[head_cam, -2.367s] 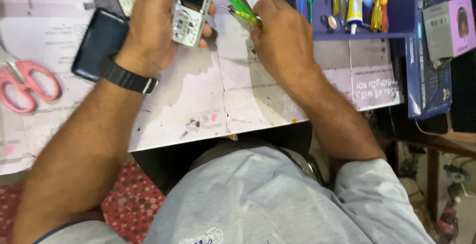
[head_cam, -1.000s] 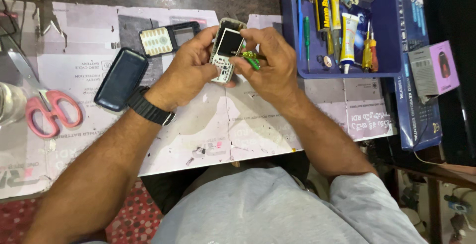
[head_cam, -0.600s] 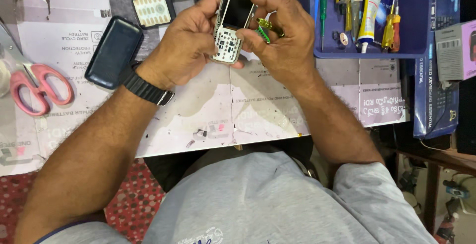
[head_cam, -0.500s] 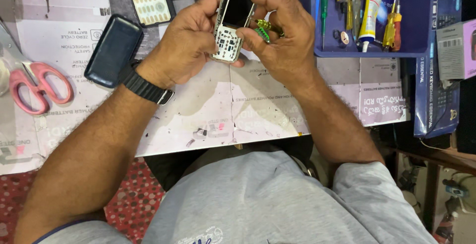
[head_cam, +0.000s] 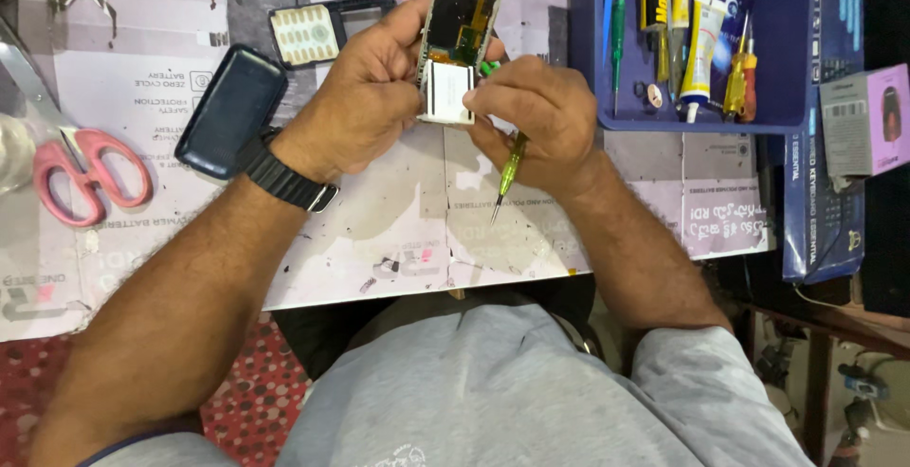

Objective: The person cleans the internal components and housing of a disassembled mobile phone using a brush and a small tool.

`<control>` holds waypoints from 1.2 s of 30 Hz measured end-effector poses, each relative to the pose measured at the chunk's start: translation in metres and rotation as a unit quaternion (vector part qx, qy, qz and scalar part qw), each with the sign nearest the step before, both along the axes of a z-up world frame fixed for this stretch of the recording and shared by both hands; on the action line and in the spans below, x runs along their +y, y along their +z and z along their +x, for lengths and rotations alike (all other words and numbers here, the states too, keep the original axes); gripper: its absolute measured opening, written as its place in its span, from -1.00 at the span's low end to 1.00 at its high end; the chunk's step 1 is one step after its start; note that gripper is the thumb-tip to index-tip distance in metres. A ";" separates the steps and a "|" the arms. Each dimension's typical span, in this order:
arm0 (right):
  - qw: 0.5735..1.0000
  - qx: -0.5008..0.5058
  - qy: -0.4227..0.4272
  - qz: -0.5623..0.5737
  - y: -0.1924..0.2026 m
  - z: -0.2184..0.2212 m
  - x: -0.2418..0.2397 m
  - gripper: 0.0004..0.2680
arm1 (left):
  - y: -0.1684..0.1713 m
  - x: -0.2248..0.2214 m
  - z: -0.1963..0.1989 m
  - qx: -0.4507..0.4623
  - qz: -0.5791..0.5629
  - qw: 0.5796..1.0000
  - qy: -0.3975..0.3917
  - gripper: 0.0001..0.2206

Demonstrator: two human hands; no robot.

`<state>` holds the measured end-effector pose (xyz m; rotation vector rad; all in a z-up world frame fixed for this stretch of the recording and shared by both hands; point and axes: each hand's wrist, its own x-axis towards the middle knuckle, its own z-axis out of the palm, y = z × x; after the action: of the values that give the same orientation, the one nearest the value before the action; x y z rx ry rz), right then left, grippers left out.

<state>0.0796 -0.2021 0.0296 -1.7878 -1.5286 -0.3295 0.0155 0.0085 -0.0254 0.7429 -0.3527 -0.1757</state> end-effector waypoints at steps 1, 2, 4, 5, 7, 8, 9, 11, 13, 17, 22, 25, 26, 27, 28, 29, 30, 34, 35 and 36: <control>1.000 -0.007 -0.004 -0.004 0.002 -0.001 0.000 -0.71 | -0.001 0.002 0.000 -0.006 -0.006 1.000 -0.007 -0.33; 1.000 -0.012 -0.008 -0.008 0.003 -0.002 0.000 -0.72 | -0.001 0.004 0.000 -0.010 -0.012 1.000 -0.014 -0.33; 1.000 -0.023 -0.018 -0.002 0.004 -0.004 0.002 -0.73 | -0.001 0.006 -0.001 -0.014 -0.012 1.000 -0.018 -0.32; 0.999 -0.029 -0.023 0.002 0.005 -0.003 0.002 -0.74 | 0.000 0.006 -0.001 -0.014 -0.006 1.000 -0.013 -0.31; 0.999 -0.029 -0.025 0.005 0.005 -0.003 0.003 -0.74 | 0.002 0.007 0.000 -0.013 -0.003 1.000 -0.010 -0.28; 0.999 -0.028 -0.028 0.005 0.004 -0.003 0.002 -0.74 | 0.004 0.007 0.000 -0.011 -0.005 1.000 -0.010 -0.28; 0.999 -0.028 -0.029 0.003 0.004 -0.003 0.002 -0.74 | 0.005 0.007 -0.001 0.001 0.002 1.000 -0.008 -0.27; 0.999 -0.029 -0.031 -0.001 0.003 -0.003 0.000 -0.75 | 0.006 0.007 -0.001 0.033 0.024 0.999 -0.003 -0.26; 0.999 -0.022 -0.026 -0.006 0.004 -0.002 -0.002 -0.75 | 0.006 0.005 -0.002 0.035 0.024 0.999 -0.005 -0.27; 1.000 -0.022 -0.020 0.003 0.005 -0.002 0.002 -0.76 | 0.003 0.005 -0.001 0.001 0.004 1.000 -0.009 -0.31; 0.999 -0.018 -0.027 -0.005 0.006 -0.006 0.002 -0.77 | 0.001 0.006 -0.002 -0.012 0.006 1.000 -0.004 -0.25; 0.999 -0.024 -0.027 -0.003 0.006 -0.005 0.003 -0.78 | 0.001 0.006 0.000 -0.020 0.014 1.000 -0.002 -0.23; 0.999 -0.025 -0.028 -0.003 0.005 -0.006 0.003 -0.78 | 0.000 0.006 0.000 -0.028 0.028 0.999 0.002 -0.25; 0.999 -0.025 -0.028 -0.002 0.004 -0.007 0.002 -0.78 | 0.000 0.006 0.000 -0.036 0.042 0.998 0.006 -0.26; 0.999 -0.025 -0.028 -0.001 0.004 -0.007 0.003 -0.78 | 0.000 0.006 0.000 -0.030 0.039 0.999 0.005 -0.24; 0.999 -0.025 -0.028 0.001 0.003 -0.006 0.003 -0.78 | 0.000 0.006 0.000 -0.025 0.037 0.999 0.004 -0.22; 0.999 -0.027 -0.028 0.002 0.003 -0.006 0.003 -0.78 | 0.001 0.006 0.000 -0.019 0.033 0.999 0.003 -0.20; 0.999 -0.028 -0.029 0.003 0.005 -0.007 0.003 -0.78 | 0.004 0.005 -0.001 -0.010 0.027 1.000 0.000 -0.21; 0.999 -0.028 -0.029 0.003 0.005 -0.007 0.003 -0.78 | 0.005 0.005 -0.001 -0.006 0.028 1.000 0.001 -0.21; 0.999 -0.029 -0.029 0.001 0.006 -0.007 0.003 -0.78 | 0.005 0.005 -0.001 0.000 0.030 1.000 0.001 -0.21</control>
<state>0.0722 -0.1991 0.0355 -1.8389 -1.5180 -0.4149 0.0146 0.0134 -0.0202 0.8018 -0.3488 -0.1844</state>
